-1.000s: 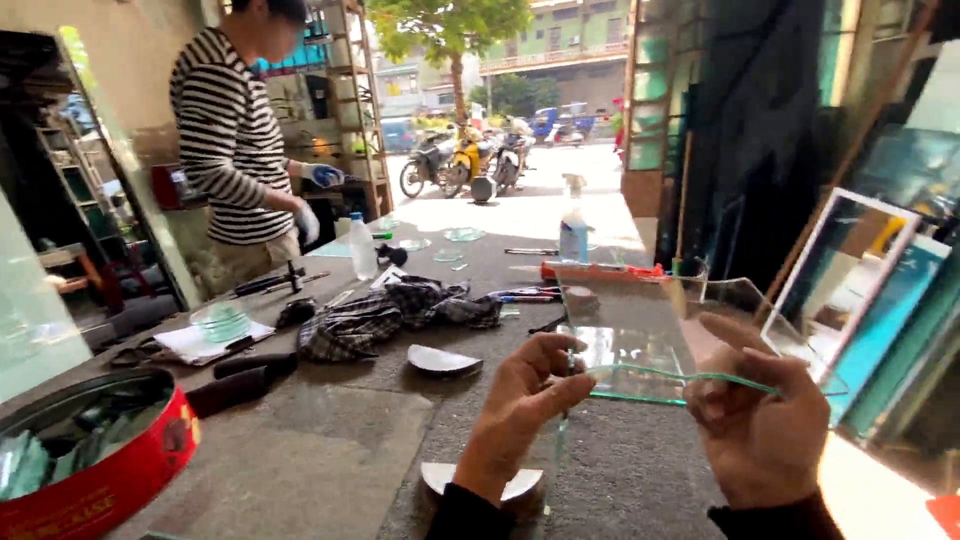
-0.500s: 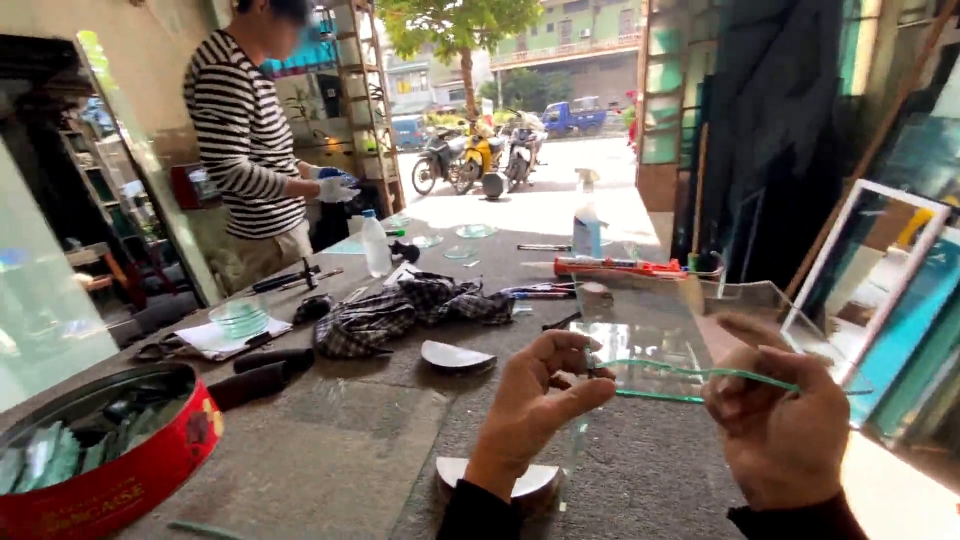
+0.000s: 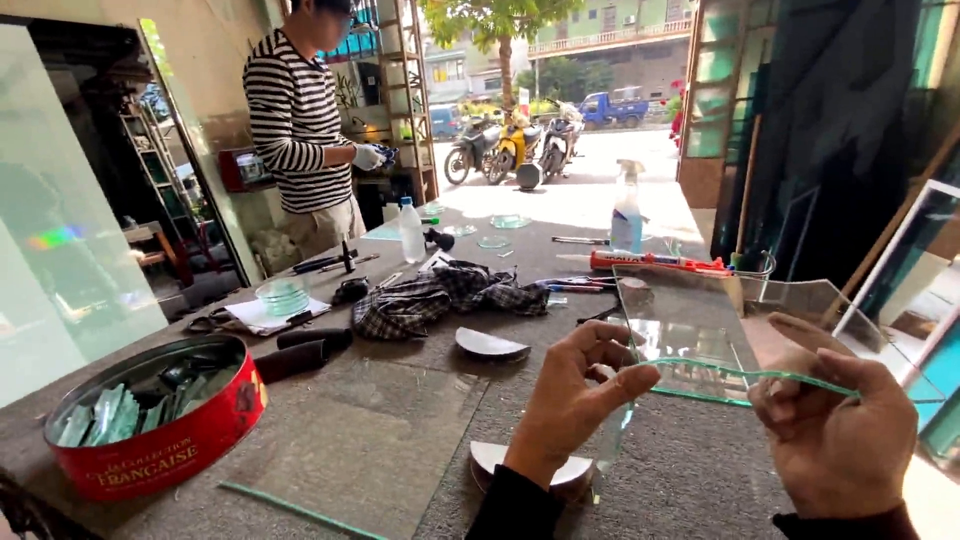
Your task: Grinding and smoothing the edges of a cut piece of glass using a handheld abrasive stone on a workbench.
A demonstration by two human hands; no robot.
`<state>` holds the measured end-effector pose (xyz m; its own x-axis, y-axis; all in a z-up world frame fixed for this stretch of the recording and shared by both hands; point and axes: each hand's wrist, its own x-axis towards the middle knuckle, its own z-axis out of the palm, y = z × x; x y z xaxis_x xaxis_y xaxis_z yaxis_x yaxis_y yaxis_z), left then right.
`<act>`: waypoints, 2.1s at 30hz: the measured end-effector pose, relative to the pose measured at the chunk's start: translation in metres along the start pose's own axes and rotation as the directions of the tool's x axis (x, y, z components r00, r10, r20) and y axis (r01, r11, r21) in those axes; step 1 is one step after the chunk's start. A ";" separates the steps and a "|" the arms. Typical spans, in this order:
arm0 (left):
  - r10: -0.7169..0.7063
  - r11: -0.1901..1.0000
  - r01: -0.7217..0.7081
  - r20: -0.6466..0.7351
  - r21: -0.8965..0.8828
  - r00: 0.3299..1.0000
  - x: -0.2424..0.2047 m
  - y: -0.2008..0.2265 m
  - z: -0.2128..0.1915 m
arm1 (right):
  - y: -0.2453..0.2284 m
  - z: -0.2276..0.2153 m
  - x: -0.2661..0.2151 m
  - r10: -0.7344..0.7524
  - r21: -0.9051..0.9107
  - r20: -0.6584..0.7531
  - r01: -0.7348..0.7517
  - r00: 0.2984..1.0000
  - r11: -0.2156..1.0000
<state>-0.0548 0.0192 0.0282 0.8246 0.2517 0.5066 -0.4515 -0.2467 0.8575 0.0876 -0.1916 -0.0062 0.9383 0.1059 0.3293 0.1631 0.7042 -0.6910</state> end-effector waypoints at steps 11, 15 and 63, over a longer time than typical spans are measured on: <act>0.037 0.999 -0.037 -0.032 -0.010 0.999 0.004 -0.006 -0.002 | 0.004 0.004 0.004 -0.009 0.054 -0.009 0.009 1.000 0.998; -0.002 1.000 0.003 0.024 -0.022 1.000 -0.001 0.009 -0.002 | -0.009 0.021 -0.011 0.003 0.099 -0.034 0.001 0.999 0.995; 0.035 0.998 -0.037 -0.026 -0.050 0.999 -0.009 0.006 -0.048 | -0.016 0.075 -0.027 0.190 0.009 0.017 -0.190 0.982 0.982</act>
<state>-0.0817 0.0599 0.0331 0.7990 0.2673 0.5387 -0.4976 -0.2091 0.8418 0.0365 -0.1536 0.0442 0.9468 0.2497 0.2031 -0.0211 0.6778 -0.7349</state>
